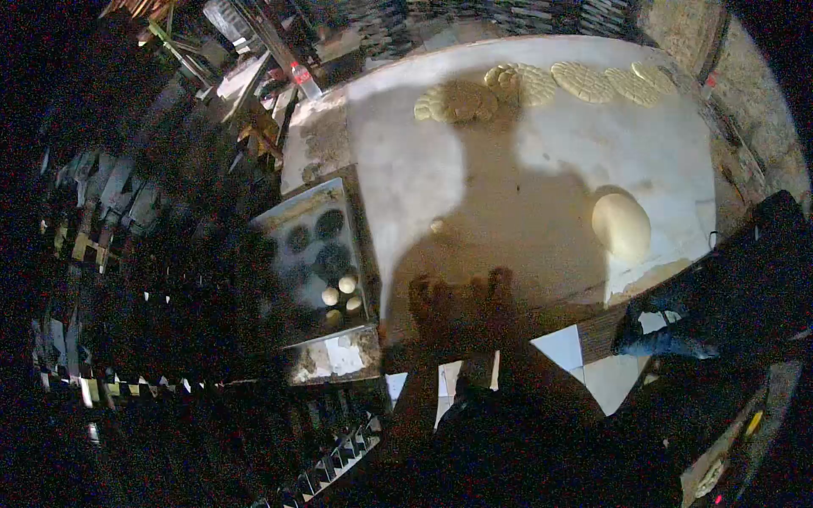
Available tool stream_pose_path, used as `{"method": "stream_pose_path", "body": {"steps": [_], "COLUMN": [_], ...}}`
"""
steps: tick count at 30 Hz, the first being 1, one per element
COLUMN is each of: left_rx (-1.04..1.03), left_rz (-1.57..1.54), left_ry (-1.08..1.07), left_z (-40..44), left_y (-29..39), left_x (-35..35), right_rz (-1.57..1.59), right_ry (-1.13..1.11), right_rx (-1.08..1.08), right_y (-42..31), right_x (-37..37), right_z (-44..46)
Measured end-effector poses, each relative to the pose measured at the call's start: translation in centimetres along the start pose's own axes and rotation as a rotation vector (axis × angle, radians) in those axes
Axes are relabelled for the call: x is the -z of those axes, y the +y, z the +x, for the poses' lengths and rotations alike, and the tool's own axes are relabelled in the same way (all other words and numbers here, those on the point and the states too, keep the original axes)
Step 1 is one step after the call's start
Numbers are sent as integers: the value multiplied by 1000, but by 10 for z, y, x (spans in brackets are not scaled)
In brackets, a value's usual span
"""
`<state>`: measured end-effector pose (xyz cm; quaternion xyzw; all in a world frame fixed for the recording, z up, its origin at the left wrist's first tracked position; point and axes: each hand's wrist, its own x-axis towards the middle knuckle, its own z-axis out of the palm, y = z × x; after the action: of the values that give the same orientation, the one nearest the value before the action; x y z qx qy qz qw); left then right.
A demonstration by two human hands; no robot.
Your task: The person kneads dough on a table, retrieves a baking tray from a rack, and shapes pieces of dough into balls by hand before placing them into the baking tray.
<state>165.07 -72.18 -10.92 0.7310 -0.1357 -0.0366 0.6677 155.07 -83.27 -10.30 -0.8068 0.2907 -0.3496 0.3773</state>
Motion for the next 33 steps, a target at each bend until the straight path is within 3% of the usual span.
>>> {"method": "stream_pose_path", "body": {"steps": [1,3,5,6,8,10,12,13,16,18,19,21,22,24,26,28,29,30,31,32,33], "left_rx": [-50,-129,-191,-225,-183,-74,-37,-41,-456,-94,79,-293,-243,-116,-67,-304,-47,210,199,189,-95], "left_rz": [41,54,108,188,257,239,242,253,520,313,209,146,182,187,161,897,864,854,865,873,1006], "left_ry": [20,19,-39,-71,-238,-443,-532,-551,-511,-330,-232,-61,34,173,16,-533,-645,-729,-652,-574,-532], "left_z": [3,6,-5,-13,-16,-8,9,25,60,75,83,86,85,59,21,-25,-25,-26,-12,2,30], "left_y": [-22,-75,-98,-101,-89,-47,-6,12,50,59,73,113,96,66,57,11,-5,-22,-15,-9,24], "left_x": [5,15,31,38,46,40,11,-5,-48,-44,-39,-30,-8,24,20,30,33,35,32,30,8], "right_rz": [0,270,-62,-43,-80,-187,728,601,210,-49,-12,222,413,-5,310,19,-128,-248,-367,-401,-434], "right_ry": [39,105,335,383,251,-109,-348,-485,-851,-1069,-1054,-903,-758,-384,-558,-630,-649,-794,-935,-914,-890], "right_rx": [-18,-277,-94,-180,-277,-285,-708,-617,-305,-81,-95,-249,-386,366,-546,4,277,415,548,608,667], "right_y": [-15,-12,63,75,104,136,147,143,118,99,93,68,67,128,90,136,155,158,158,165,171], "right_x": [16,45,70,92,126,145,92,68,-3,-31,-24,30,60,77,143,156,162,170,179,173,167], "right_z": [9,21,27,35,44,46,32,35,49,50,54,73,86,92,138,109,102,108,113,122,130]}}
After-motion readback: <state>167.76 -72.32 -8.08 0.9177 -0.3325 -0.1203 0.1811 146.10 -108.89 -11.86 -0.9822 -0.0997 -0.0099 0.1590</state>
